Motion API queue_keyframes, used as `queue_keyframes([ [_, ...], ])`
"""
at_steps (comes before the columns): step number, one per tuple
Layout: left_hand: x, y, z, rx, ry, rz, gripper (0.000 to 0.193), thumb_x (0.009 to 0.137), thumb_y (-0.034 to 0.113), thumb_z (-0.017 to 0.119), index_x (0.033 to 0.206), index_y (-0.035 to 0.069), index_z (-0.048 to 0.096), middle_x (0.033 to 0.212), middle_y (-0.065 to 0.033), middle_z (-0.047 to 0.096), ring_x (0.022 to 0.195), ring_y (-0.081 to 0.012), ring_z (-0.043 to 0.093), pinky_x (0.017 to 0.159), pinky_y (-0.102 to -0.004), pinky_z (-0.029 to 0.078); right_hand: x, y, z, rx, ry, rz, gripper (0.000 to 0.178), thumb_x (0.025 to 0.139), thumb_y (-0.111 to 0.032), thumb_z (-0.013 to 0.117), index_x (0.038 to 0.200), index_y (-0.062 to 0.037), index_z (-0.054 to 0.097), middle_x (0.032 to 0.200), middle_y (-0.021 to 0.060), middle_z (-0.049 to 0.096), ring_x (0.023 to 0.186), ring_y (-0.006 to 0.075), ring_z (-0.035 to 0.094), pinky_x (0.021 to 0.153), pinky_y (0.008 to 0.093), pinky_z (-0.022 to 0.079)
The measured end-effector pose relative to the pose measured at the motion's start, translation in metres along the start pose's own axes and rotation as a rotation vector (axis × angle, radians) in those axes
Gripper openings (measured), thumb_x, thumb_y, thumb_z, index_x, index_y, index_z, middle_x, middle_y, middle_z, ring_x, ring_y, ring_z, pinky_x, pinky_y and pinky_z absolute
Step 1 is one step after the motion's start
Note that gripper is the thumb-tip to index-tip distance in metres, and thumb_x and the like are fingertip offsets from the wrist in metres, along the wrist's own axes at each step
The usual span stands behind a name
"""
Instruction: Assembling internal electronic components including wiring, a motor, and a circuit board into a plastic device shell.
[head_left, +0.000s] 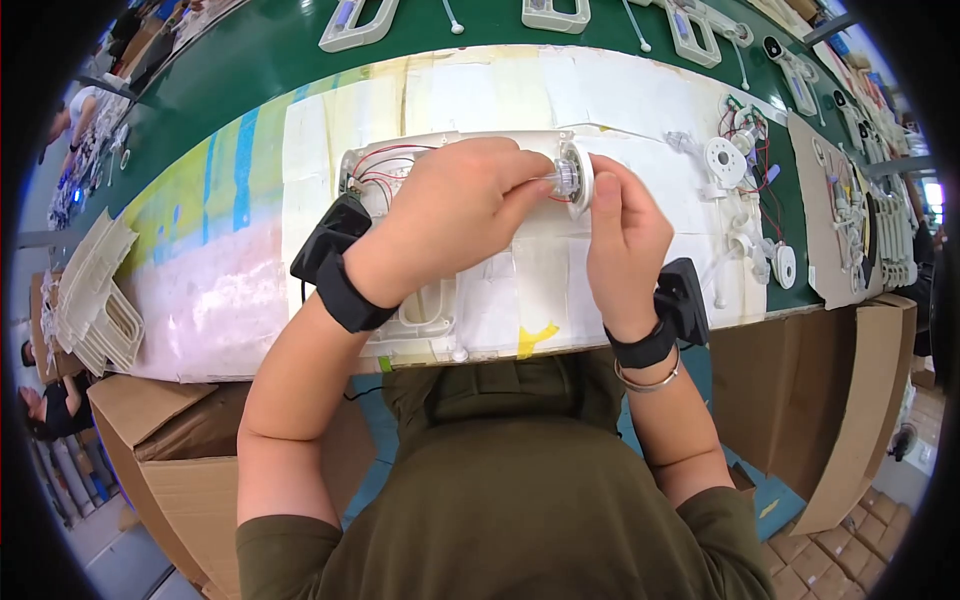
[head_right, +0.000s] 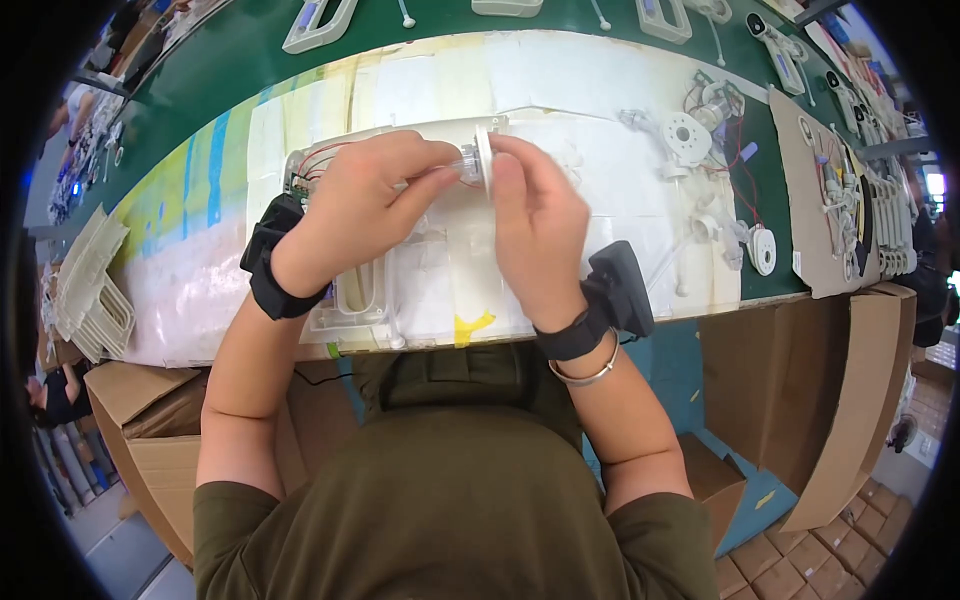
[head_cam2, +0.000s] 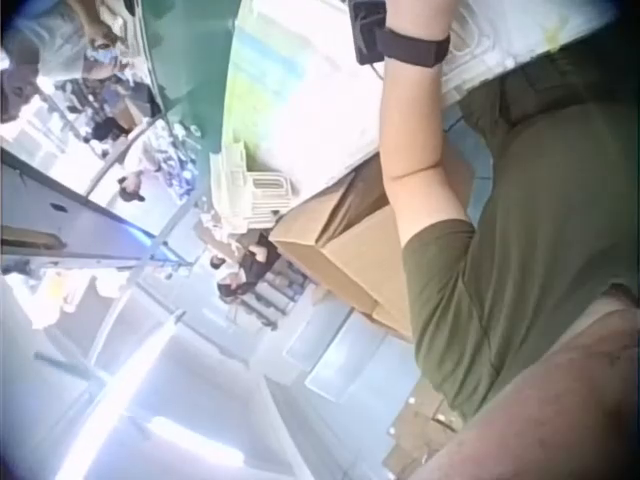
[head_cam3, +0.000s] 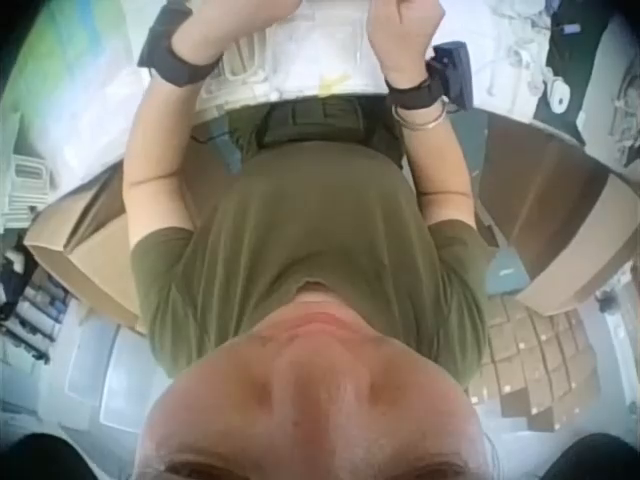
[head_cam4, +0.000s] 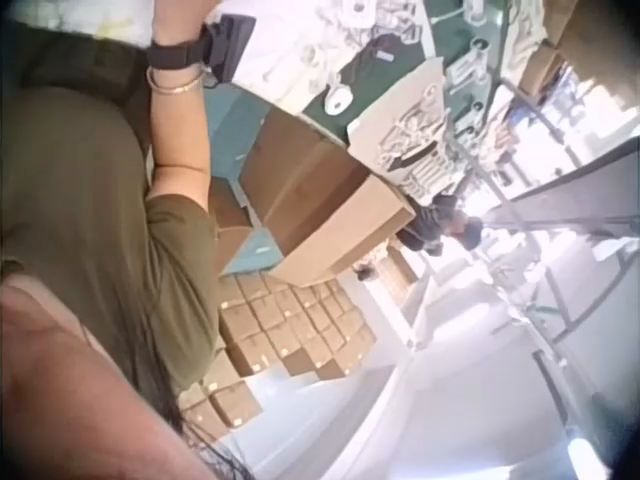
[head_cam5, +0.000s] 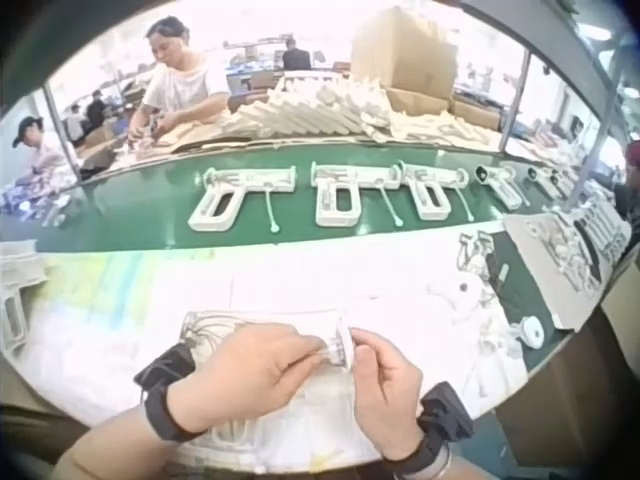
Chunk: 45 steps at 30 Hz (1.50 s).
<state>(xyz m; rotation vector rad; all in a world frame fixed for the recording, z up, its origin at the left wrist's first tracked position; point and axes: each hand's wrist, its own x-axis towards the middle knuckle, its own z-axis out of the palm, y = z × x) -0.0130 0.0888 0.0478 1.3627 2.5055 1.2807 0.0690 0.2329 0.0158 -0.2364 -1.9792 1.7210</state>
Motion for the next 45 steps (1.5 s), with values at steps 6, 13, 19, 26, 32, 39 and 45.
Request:
queue_keyframes([
  [6,-0.005,-0.002,0.011,0.387,0.123,0.154,0.009,0.080,0.012,0.060,0.085,0.005,0.063,0.071,-0.0072,0.058,0.071,-0.0268,0.058,0.071,-0.0356,0.047,0.014,-0.013,-0.003,-0.449,-0.146,-0.282,0.025,0.086,-0.020,0.061,0.101,-0.0008,0.055,0.079,0.0207,0.062,0.071,0.0365,0.063,0.059,0.0383,0.051],
  [13,-0.028,-0.030,-0.063,0.628,-0.009,0.018,0.058,0.075,0.028,0.072,0.124,0.004,0.052,0.120,-0.0160,0.055,0.108,-0.0326,0.051,0.093,-0.0402,0.040,0.057,-0.004,-0.023,-0.821,-0.348,-0.154,0.031,0.090,-0.033,0.055,0.084,-0.0032,0.049,0.057,0.0177,0.057,0.055,0.0380,0.058,0.049,0.0436,0.045],
  [19,-0.056,-0.057,-0.057,0.554,-0.140,-0.137,0.071,0.068,0.035,0.075,0.126,0.003,0.050,0.125,-0.0157,0.052,0.114,-0.0327,0.048,0.099,-0.0425,0.036,0.068,0.016,-0.027,-0.666,-0.427,0.083,0.036,0.090,-0.035,0.054,0.086,0.0004,0.048,0.066,0.0207,0.059,0.066,0.0413,0.059,0.058,0.0433,0.045],
  [26,-0.061,-0.042,-0.044,0.709,-0.120,-0.154,0.071,0.069,0.041,0.074,0.122,0.000,0.053,0.120,-0.0153,0.054,0.111,-0.0307,0.050,0.093,-0.0422,0.040,0.046,0.021,-0.015,-0.864,-0.334,-0.101,0.030,0.090,-0.031,0.054,0.091,-0.0023,0.047,0.058,0.0198,0.057,0.058,0.0421,0.057,0.051,0.0471,0.045],
  [32,-0.064,-0.045,-0.041,0.700,-0.091,-0.148,0.072,0.066,0.040,0.076,0.122,0.000,0.053,0.118,-0.0141,0.054,0.109,-0.0301,0.050,0.090,-0.0403,0.042,0.041,0.013,-0.009,-1.047,-0.265,-0.068,0.027,0.089,-0.029,0.055,0.093,-0.0036,0.047,0.058,0.0203,0.057,0.057,0.0421,0.057,0.049,0.0472,0.045],
  [39,-0.064,-0.046,-0.042,0.635,-0.115,-0.165,0.074,0.065,0.032,0.077,0.125,-0.001,0.049,0.123,-0.0159,0.051,0.109,-0.0356,0.049,0.092,-0.0411,0.042,0.055,0.009,-0.024,-0.751,-0.431,-0.012,0.024,0.091,-0.026,0.055,0.092,-0.0039,0.047,0.058,0.0193,0.056,0.057,0.0415,0.057,0.049,0.0462,0.043],
  [45,-0.062,-0.047,-0.041,0.605,-0.113,-0.184,0.076,0.063,0.032,0.078,0.126,0.000,0.050,0.124,-0.0154,0.050,0.109,-0.0357,0.048,0.091,-0.0412,0.043,0.027,0.027,-0.014,-0.949,-0.217,-0.123,0.023,0.090,-0.026,0.055,0.092,-0.0048,0.047,0.054,0.0176,0.054,0.051,0.0382,0.056,0.045,0.0432,0.043],
])
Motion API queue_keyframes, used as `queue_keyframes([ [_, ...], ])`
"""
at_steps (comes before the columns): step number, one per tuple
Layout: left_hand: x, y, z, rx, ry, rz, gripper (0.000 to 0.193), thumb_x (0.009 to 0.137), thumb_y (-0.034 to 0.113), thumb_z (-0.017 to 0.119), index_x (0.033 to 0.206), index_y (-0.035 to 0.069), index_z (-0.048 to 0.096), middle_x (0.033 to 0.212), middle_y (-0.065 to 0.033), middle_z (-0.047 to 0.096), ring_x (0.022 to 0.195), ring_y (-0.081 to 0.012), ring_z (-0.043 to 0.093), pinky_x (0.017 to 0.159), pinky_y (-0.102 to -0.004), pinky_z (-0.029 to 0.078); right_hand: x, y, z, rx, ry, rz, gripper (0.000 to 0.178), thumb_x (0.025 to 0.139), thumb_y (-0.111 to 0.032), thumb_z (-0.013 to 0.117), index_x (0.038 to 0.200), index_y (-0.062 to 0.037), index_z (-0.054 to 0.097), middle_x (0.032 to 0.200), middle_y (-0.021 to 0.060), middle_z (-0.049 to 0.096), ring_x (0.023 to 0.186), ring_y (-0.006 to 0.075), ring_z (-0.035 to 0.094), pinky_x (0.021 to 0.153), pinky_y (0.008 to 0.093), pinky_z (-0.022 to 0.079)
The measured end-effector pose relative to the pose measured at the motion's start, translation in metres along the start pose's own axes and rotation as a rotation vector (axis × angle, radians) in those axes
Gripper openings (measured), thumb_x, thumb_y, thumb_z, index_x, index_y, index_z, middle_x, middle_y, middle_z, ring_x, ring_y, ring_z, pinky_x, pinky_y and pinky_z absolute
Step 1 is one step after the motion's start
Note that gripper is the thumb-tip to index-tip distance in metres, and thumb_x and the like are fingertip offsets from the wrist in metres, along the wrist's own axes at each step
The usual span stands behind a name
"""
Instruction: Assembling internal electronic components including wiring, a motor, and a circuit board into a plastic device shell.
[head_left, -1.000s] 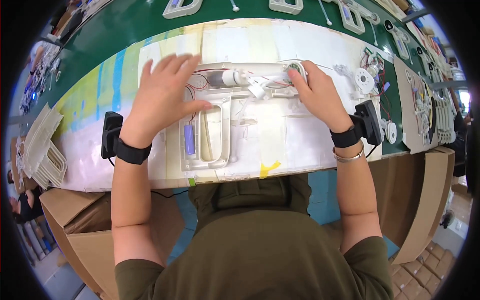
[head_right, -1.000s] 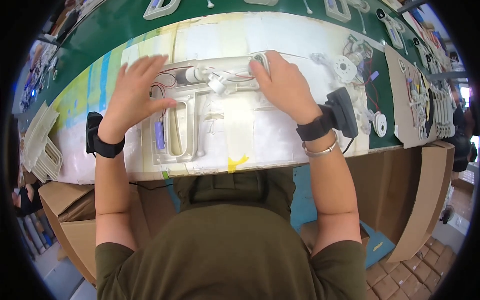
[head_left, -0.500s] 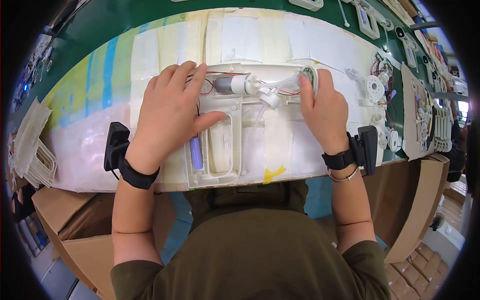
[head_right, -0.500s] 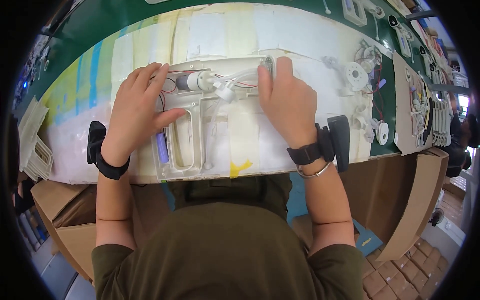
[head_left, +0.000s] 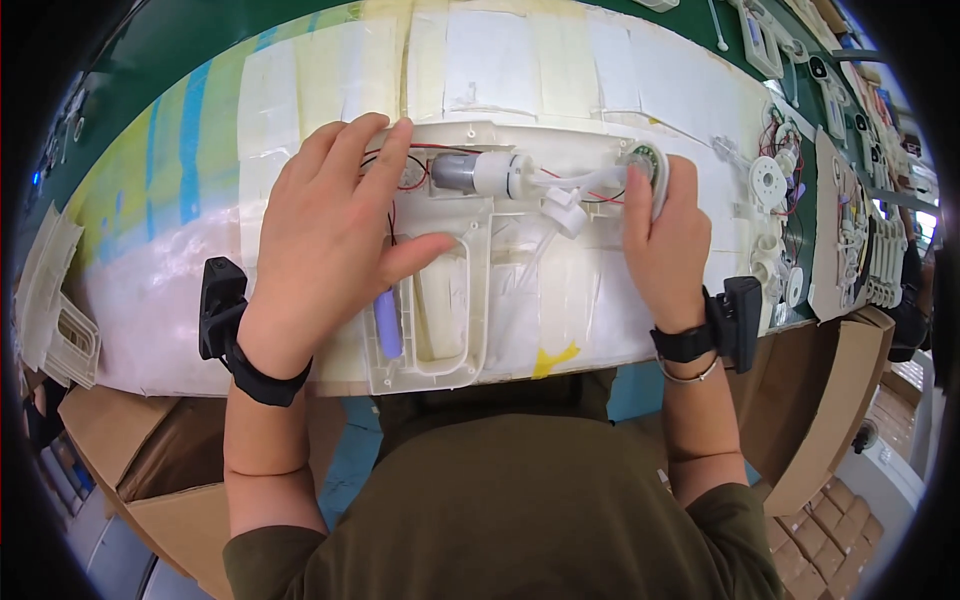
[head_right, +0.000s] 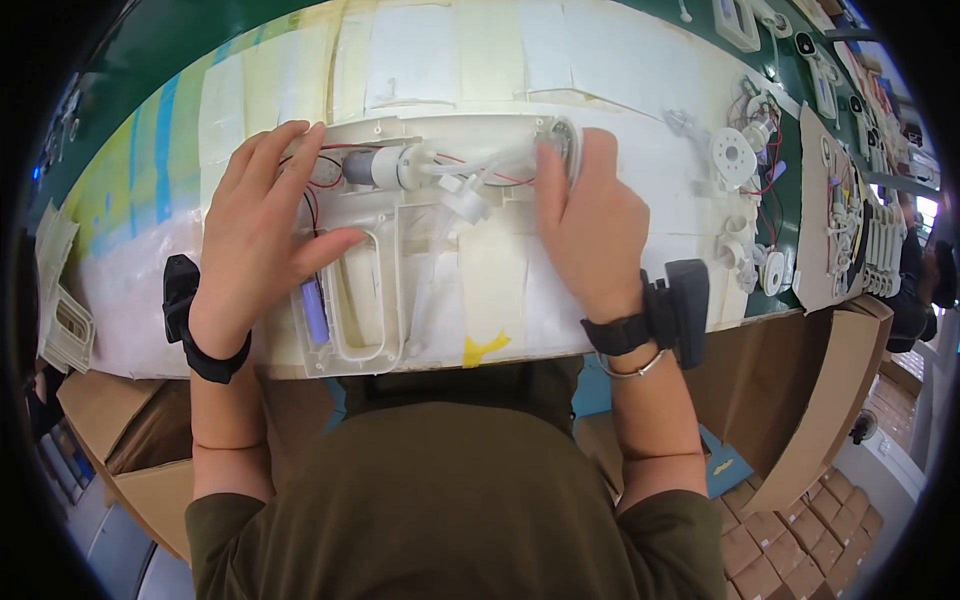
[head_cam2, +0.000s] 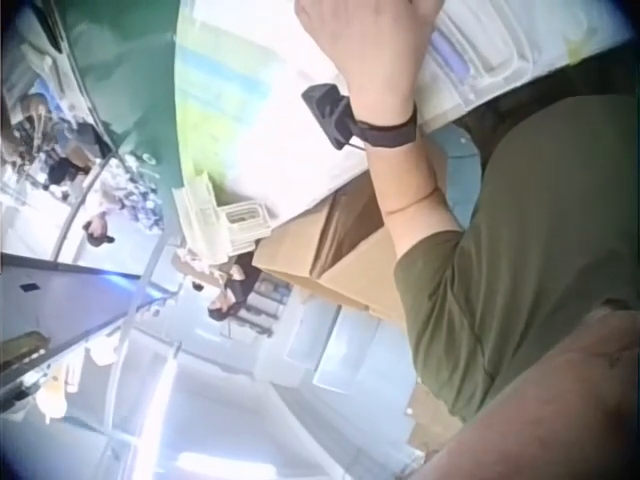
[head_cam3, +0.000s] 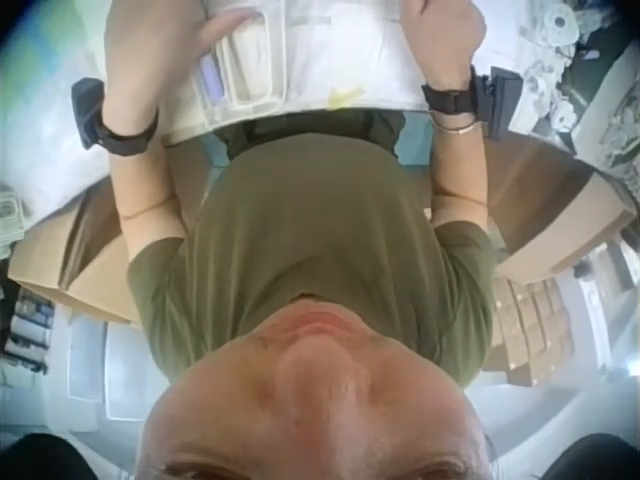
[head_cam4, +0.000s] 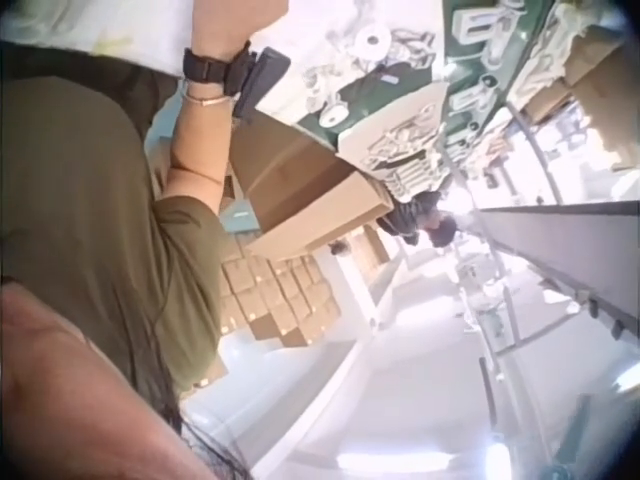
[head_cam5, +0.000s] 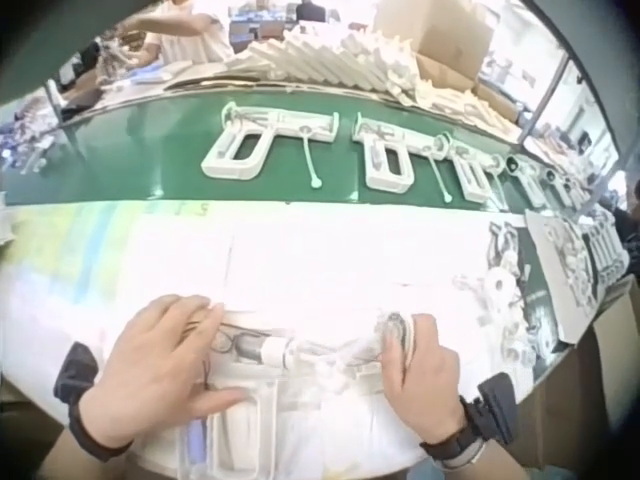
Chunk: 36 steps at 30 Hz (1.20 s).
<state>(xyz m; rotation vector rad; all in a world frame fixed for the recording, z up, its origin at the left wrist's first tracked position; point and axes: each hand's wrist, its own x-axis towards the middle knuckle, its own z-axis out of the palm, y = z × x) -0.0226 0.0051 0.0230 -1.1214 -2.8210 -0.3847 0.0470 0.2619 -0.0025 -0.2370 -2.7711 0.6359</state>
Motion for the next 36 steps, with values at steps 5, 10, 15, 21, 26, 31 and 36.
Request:
queue_keyframes([
  [5,0.001,0.000,-0.003,-0.013,-0.002,0.017,0.077,0.063,0.031,0.078,0.127,0.000,0.049,0.125,-0.0152,0.050,0.110,-0.0356,0.048,0.092,-0.0412,0.043,0.011,0.002,-0.007,-0.077,-0.126,-0.017,0.026,0.090,-0.027,0.055,0.091,-0.0045,0.042,0.056,0.0193,0.055,0.052,0.0393,0.056,0.045,0.0472,0.043],
  [10,-0.002,-0.002,0.000,-0.053,0.030,0.023,0.072,0.064,0.029,0.078,0.124,0.000,0.051,0.123,-0.0156,0.051,0.109,-0.0349,0.049,0.091,-0.0405,0.044,0.012,0.003,-0.002,-0.015,-0.219,0.052,0.029,0.089,-0.029,0.056,0.093,-0.0036,0.042,0.061,0.0189,0.057,0.058,0.0393,0.058,0.051,0.0482,0.044],
  [15,-0.002,0.004,-0.017,-0.110,0.138,0.062,0.058,0.068,0.028,0.077,0.116,0.002,0.057,0.120,-0.0159,0.052,0.109,-0.0337,0.050,0.092,-0.0435,0.042,0.011,-0.008,-0.037,-0.006,0.081,-0.103,0.037,0.081,-0.029,0.067,0.103,-0.0026,0.053,0.080,0.0090,0.058,0.074,0.0283,0.058,0.060,0.0368,0.046],
  [21,0.019,0.034,-0.013,-0.166,0.066,0.245,0.031,0.072,0.011,0.069,0.103,0.009,0.065,0.125,-0.0128,0.052,0.115,-0.0321,0.049,0.097,-0.0422,0.039,0.012,-0.031,-0.025,0.056,-0.074,-0.624,0.026,0.076,-0.009,0.068,0.099,-0.0058,0.057,0.083,0.0093,0.059,0.072,0.0228,0.058,0.063,0.0319,0.047],
  [26,0.047,0.047,0.015,-0.004,0.042,0.326,0.020,0.075,0.008,0.062,0.095,0.007,0.067,0.117,-0.0106,0.055,0.108,-0.0278,0.053,0.091,-0.0375,0.043,0.019,-0.014,-0.039,0.502,-0.187,-0.213,0.025,0.079,-0.004,0.063,0.104,-0.0023,0.059,0.088,0.0132,0.064,0.077,0.0251,0.064,0.069,0.0309,0.051],
  [31,0.063,0.048,0.022,-0.035,-0.126,0.272,0.013,0.076,0.010,0.062,0.087,0.004,0.067,0.110,-0.0100,0.057,0.091,-0.0263,0.058,0.082,-0.0367,0.047,0.023,-0.010,-0.042,0.313,-0.220,-0.307,0.020,0.084,-0.005,0.060,0.104,-0.0017,0.060,0.089,0.0133,0.066,0.078,0.0289,0.064,0.071,0.0311,0.051],
  [36,0.064,0.042,0.033,-0.098,-0.045,0.283,0.008,0.074,0.006,0.061,0.072,-0.001,0.063,0.108,-0.0136,0.057,0.084,-0.0284,0.059,0.079,-0.0368,0.048,0.017,-0.011,-0.036,0.216,-0.138,-0.480,0.017,0.078,-0.003,0.061,0.095,-0.0019,0.064,0.093,0.0128,0.065,0.081,0.0296,0.064,0.072,0.0329,0.053],
])
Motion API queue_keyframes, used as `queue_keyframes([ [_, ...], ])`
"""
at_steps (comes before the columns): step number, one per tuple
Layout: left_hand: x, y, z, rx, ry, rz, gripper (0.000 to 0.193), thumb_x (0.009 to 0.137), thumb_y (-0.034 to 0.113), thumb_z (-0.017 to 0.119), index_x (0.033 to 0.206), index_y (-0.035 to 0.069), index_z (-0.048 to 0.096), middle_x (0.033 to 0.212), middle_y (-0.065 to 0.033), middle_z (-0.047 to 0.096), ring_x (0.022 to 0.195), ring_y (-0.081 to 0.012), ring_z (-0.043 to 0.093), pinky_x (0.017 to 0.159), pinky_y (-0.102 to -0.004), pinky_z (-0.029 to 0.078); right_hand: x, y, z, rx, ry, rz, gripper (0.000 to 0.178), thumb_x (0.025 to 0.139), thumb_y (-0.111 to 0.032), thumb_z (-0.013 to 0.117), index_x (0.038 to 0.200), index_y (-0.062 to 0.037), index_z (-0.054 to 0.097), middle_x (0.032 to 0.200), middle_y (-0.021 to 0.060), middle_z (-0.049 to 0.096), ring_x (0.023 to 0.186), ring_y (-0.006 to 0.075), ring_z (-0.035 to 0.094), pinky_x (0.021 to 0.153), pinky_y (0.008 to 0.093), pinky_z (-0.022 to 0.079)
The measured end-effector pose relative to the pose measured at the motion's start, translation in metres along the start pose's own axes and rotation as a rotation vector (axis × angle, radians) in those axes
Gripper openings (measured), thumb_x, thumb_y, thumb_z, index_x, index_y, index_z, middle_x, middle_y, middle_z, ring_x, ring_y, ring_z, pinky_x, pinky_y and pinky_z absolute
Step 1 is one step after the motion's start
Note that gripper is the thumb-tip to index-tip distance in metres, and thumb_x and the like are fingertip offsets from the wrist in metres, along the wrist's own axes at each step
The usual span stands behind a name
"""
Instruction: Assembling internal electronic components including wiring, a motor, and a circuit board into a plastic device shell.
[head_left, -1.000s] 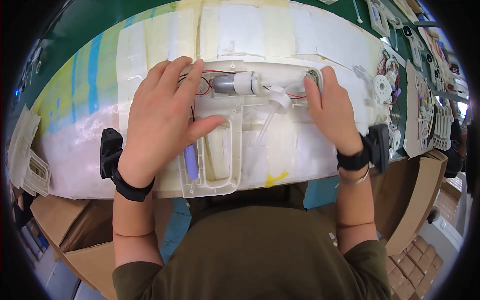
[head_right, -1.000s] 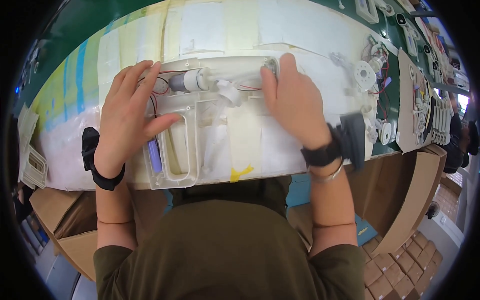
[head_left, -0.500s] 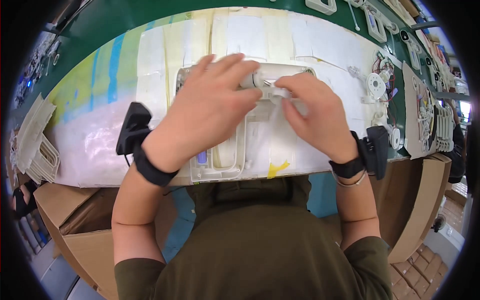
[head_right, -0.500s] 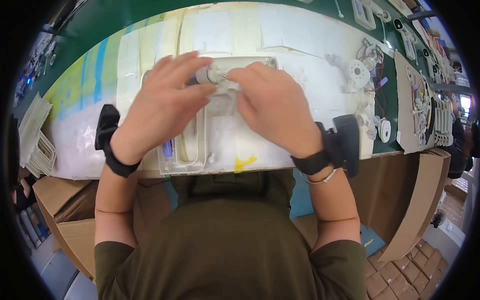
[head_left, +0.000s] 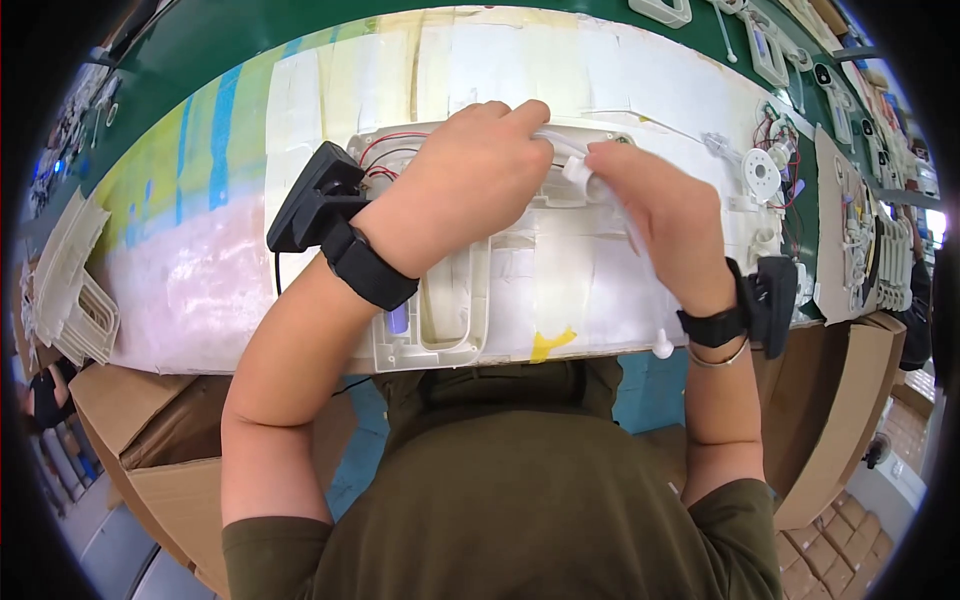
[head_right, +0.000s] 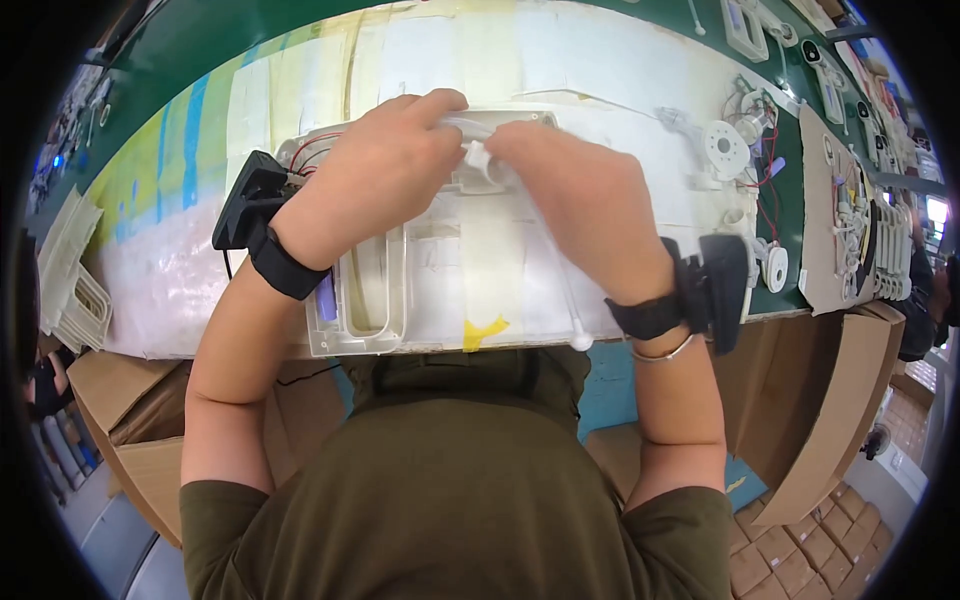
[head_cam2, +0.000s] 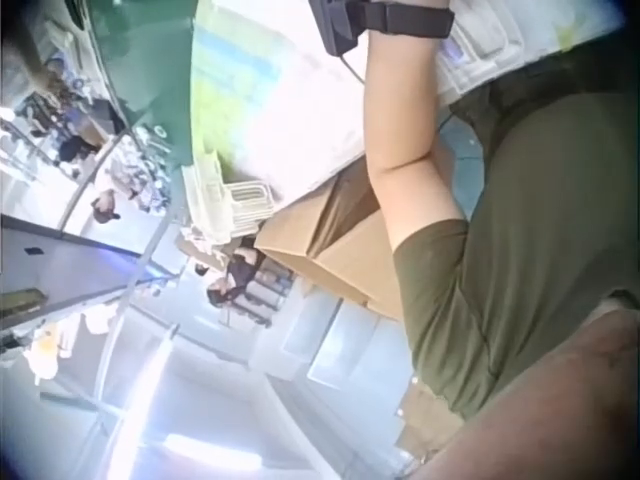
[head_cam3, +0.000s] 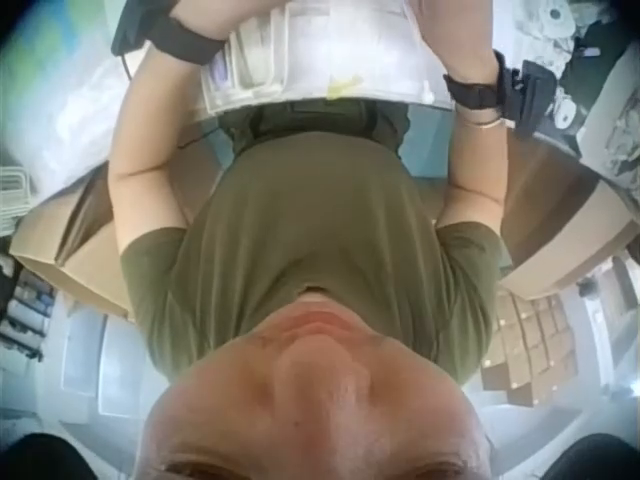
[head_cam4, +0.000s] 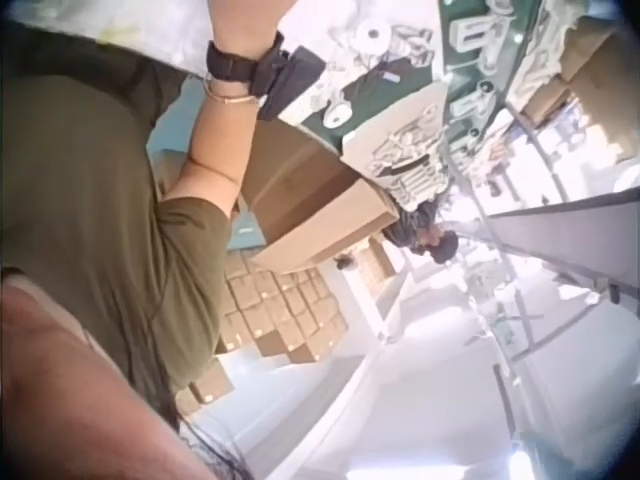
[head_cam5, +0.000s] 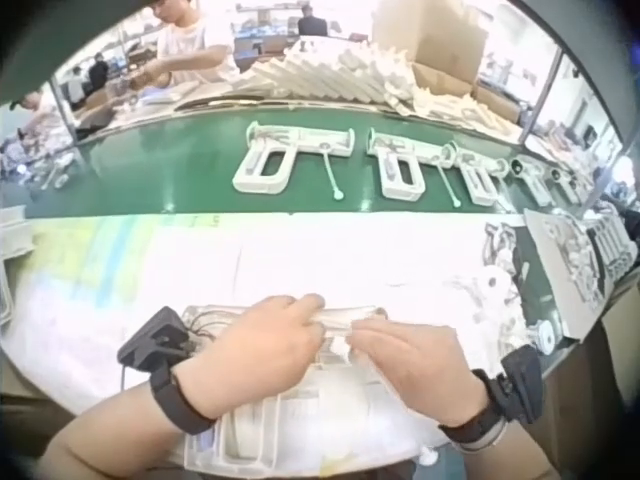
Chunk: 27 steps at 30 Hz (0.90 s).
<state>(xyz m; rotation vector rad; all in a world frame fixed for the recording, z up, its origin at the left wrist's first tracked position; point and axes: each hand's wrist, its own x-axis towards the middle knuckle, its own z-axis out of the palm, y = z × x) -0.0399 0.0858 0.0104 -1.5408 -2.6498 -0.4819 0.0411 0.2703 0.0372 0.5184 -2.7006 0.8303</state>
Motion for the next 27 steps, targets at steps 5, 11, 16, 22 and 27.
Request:
queue_keyframes([
  [5,0.002,0.003,0.000,-0.048,0.033,0.000,0.007,0.072,0.005,0.062,0.068,-0.001,0.062,0.107,-0.0146,0.059,0.083,-0.0286,0.059,0.080,-0.0376,0.048,-0.024,-0.002,0.042,-0.386,0.195,-0.326,0.023,0.073,-0.001,0.062,0.095,0.0048,0.063,0.101,0.0193,0.063,0.091,0.0313,0.064,0.077,0.0376,0.053],
  [11,-0.008,0.002,-0.012,-0.050,0.007,0.025,0.012,0.073,0.006,0.062,0.084,0.000,0.063,0.116,-0.0164,0.056,0.097,-0.0313,0.057,0.086,-0.0398,0.046,-0.033,-0.009,0.051,-0.422,0.182,-0.254,0.027,0.073,0.002,0.060,0.100,0.0030,0.062,0.109,0.0203,0.061,0.097,0.0326,0.062,0.077,0.0360,0.053],
  [16,-0.045,-0.010,-0.062,-0.370,0.137,0.031,0.037,0.074,0.004,0.064,0.111,0.000,0.058,0.126,-0.0165,0.051,0.112,-0.0338,0.051,0.093,-0.0408,0.043,-0.020,-0.025,0.014,-0.067,0.104,-0.032,0.029,0.075,0.000,0.061,0.103,-0.0037,0.061,0.107,0.0141,0.059,0.091,0.0294,0.061,0.076,0.0353,0.051],
  [22,-0.064,-0.032,-0.030,0.033,0.169,-0.100,0.030,0.073,0.003,0.062,0.102,-0.001,0.057,0.115,-0.0160,0.057,0.104,-0.0317,0.056,0.088,-0.0399,0.045,0.041,-0.017,0.033,-0.038,0.021,-0.217,0.028,0.073,-0.004,0.067,0.101,-0.0059,0.061,0.100,0.0089,0.059,0.086,0.0272,0.057,0.074,0.0358,0.047],
  [27,-0.060,-0.030,-0.030,-0.041,0.167,-0.202,0.014,0.078,0.007,0.062,0.089,-0.001,0.060,0.112,-0.0149,0.059,0.094,-0.0300,0.059,0.079,-0.0359,0.049,0.038,-0.009,0.043,0.116,0.086,-0.121,0.025,0.074,-0.009,0.069,0.098,-0.0066,0.063,0.095,0.0087,0.061,0.087,0.0271,0.057,0.076,0.0357,0.046],
])
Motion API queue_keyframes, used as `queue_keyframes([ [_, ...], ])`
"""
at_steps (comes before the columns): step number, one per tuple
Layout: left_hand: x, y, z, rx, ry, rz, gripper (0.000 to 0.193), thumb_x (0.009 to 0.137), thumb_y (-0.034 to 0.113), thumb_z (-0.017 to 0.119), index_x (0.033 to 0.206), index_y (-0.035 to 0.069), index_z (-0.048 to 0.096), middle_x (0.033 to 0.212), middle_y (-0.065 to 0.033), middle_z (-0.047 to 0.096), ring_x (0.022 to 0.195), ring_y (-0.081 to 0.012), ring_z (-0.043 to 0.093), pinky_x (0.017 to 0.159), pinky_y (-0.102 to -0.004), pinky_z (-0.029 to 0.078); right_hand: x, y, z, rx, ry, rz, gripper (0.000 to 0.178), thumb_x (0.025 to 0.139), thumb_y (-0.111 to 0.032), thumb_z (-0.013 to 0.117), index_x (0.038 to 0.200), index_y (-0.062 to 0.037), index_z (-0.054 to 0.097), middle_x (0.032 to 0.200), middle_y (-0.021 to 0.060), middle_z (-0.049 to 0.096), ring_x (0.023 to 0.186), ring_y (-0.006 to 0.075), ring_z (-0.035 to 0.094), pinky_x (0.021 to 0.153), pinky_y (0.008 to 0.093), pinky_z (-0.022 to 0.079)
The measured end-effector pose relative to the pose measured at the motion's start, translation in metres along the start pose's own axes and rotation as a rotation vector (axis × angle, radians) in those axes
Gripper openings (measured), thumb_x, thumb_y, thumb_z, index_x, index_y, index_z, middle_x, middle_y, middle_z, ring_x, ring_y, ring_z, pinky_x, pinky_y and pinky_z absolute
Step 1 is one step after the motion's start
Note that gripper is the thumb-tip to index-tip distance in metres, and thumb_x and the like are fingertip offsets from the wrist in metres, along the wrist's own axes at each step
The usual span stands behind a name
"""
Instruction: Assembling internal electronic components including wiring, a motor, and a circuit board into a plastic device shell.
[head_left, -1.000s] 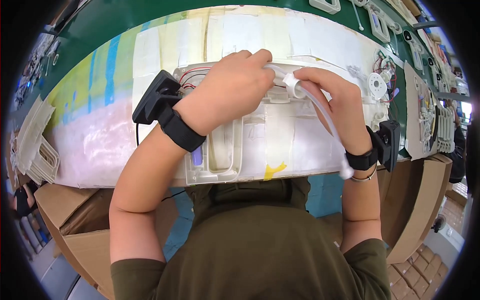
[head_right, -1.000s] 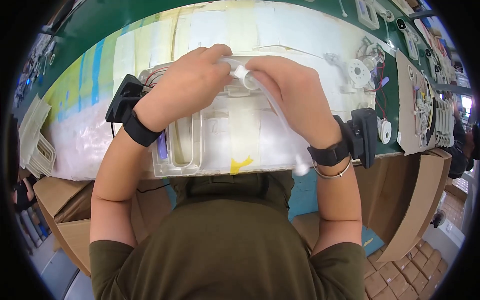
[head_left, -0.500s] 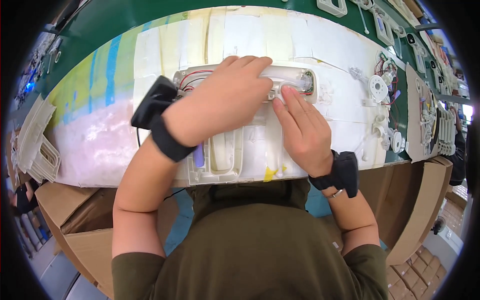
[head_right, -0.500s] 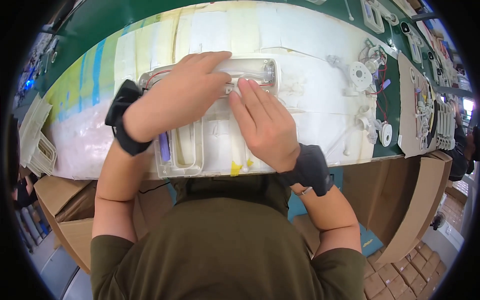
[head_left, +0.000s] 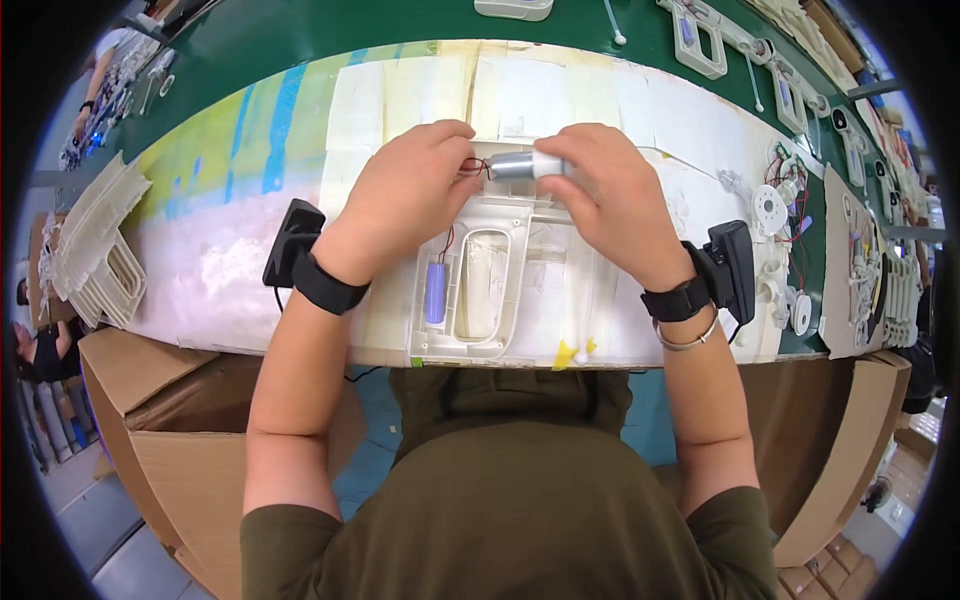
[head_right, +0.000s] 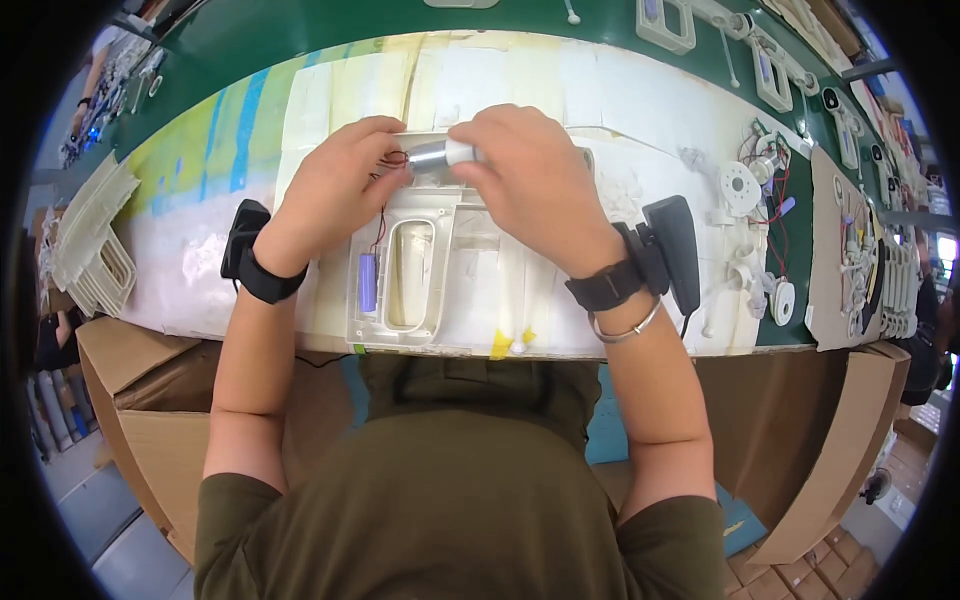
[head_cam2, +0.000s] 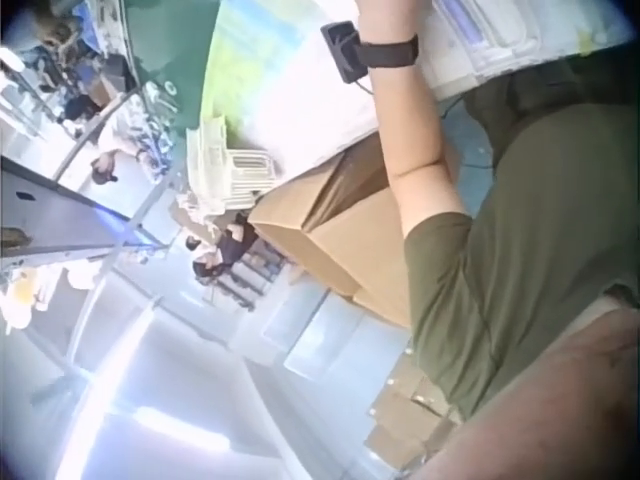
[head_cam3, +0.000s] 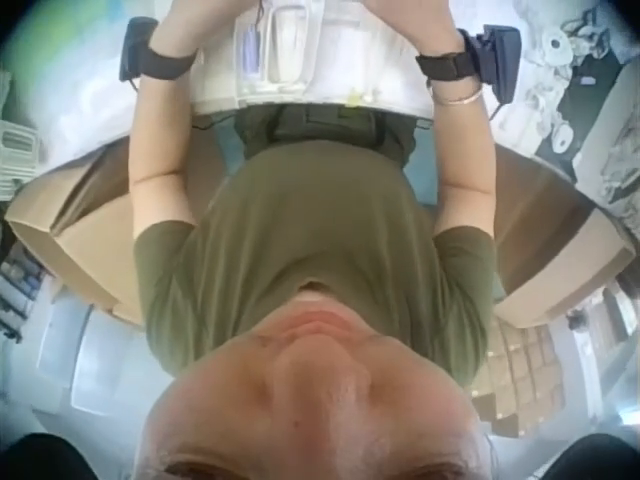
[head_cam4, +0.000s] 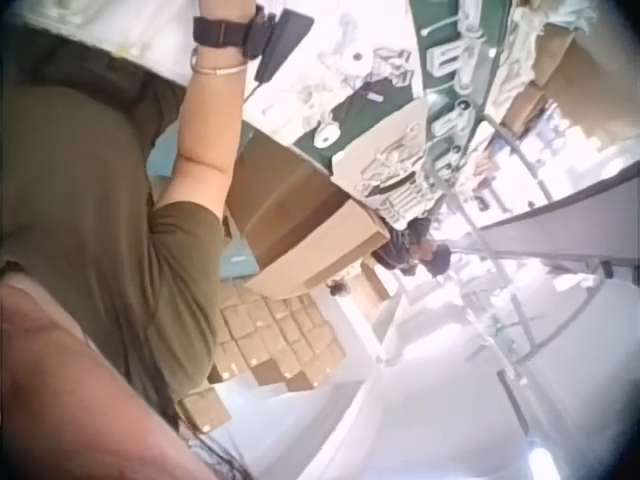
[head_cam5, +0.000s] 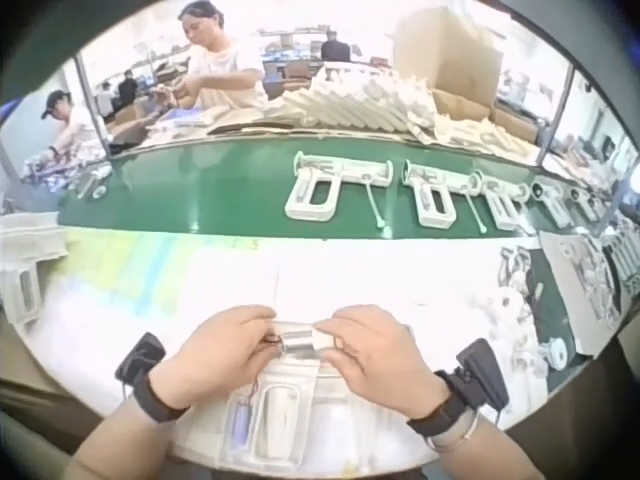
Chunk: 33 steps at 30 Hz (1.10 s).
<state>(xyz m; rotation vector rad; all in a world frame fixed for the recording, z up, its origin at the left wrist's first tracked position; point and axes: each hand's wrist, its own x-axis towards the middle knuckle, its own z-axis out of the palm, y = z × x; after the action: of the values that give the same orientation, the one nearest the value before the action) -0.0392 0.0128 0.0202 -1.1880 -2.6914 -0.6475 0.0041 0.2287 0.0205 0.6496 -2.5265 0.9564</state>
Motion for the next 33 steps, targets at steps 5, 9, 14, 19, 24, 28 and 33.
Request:
queue_keyframes([
  [5,0.000,-0.012,-0.020,-0.513,-0.249,-0.111,0.013,0.075,0.010,0.068,0.080,0.000,0.062,0.125,-0.0115,0.055,0.103,-0.0273,0.056,0.085,-0.0328,0.045,-0.009,0.001,0.008,0.224,0.093,0.127,0.024,0.075,-0.010,0.070,0.097,-0.0058,0.065,0.095,0.0092,0.063,0.089,0.0271,0.057,0.078,0.0348,0.046],
  [9,0.004,-0.017,-0.016,-0.423,-0.255,0.012,0.013,0.074,0.011,0.069,0.077,-0.001,0.063,0.128,-0.0130,0.053,0.107,-0.0298,0.054,0.087,-0.0340,0.045,-0.009,0.006,0.009,0.129,0.069,0.022,0.024,0.073,-0.012,0.071,0.096,-0.0068,0.065,0.095,0.0069,0.064,0.087,0.0257,0.058,0.077,0.0356,0.046],
  [14,0.007,-0.011,-0.005,-0.052,-0.213,0.082,0.015,0.071,0.012,0.071,0.078,-0.001,0.066,0.128,-0.0149,0.053,0.110,-0.0326,0.052,0.093,-0.0371,0.042,-0.008,0.002,0.016,-0.107,0.025,-0.050,0.024,0.070,-0.014,0.073,0.093,-0.0098,0.066,0.090,0.0035,0.063,0.083,0.0225,0.056,0.074,0.0338,0.044],
  [19,0.001,0.003,-0.014,0.035,-0.063,0.049,0.037,0.072,0.017,0.073,0.103,0.002,0.062,0.122,-0.0138,0.056,0.111,-0.0324,0.052,0.099,-0.0423,0.037,-0.010,-0.005,0.009,-0.254,-0.007,-0.048,0.024,0.068,-0.016,0.074,0.091,-0.0119,0.067,0.079,0.0020,0.058,0.076,0.0201,0.053,0.070,0.0328,0.041],
  [24,0.009,0.009,-0.002,0.025,-0.163,-0.032,0.060,0.072,0.021,0.074,0.124,0.006,0.049,0.117,-0.0130,0.058,0.107,-0.0303,0.055,0.101,-0.0484,0.034,-0.013,-0.004,0.025,-0.160,0.089,0.054,0.026,0.068,-0.021,0.074,0.092,-0.0137,0.067,0.081,0.0017,0.055,0.075,0.0206,0.051,0.067,0.0326,0.040],
  [28,0.009,0.010,-0.004,0.048,-0.190,-0.003,0.060,0.072,0.023,0.073,0.124,0.006,0.049,0.115,-0.0124,0.059,0.103,-0.0296,0.057,0.102,-0.0491,0.034,-0.010,-0.012,0.020,-0.322,0.100,-0.046,0.027,0.069,-0.022,0.074,0.093,-0.0118,0.066,0.081,0.0039,0.057,0.079,0.0224,0.053,0.069,0.0334,0.041],
  [33,0.007,0.022,-0.004,0.137,-0.134,-0.032,0.058,0.073,0.023,0.073,0.123,0.004,0.050,0.113,-0.0137,0.059,0.102,-0.0309,0.057,0.101,-0.0487,0.034,-0.024,-0.017,0.009,-0.112,0.161,0.089,0.023,0.068,-0.018,0.074,0.085,-0.0091,0.063,0.080,0.0040,0.057,0.083,0.0235,0.053,0.073,0.0359,0.044],
])
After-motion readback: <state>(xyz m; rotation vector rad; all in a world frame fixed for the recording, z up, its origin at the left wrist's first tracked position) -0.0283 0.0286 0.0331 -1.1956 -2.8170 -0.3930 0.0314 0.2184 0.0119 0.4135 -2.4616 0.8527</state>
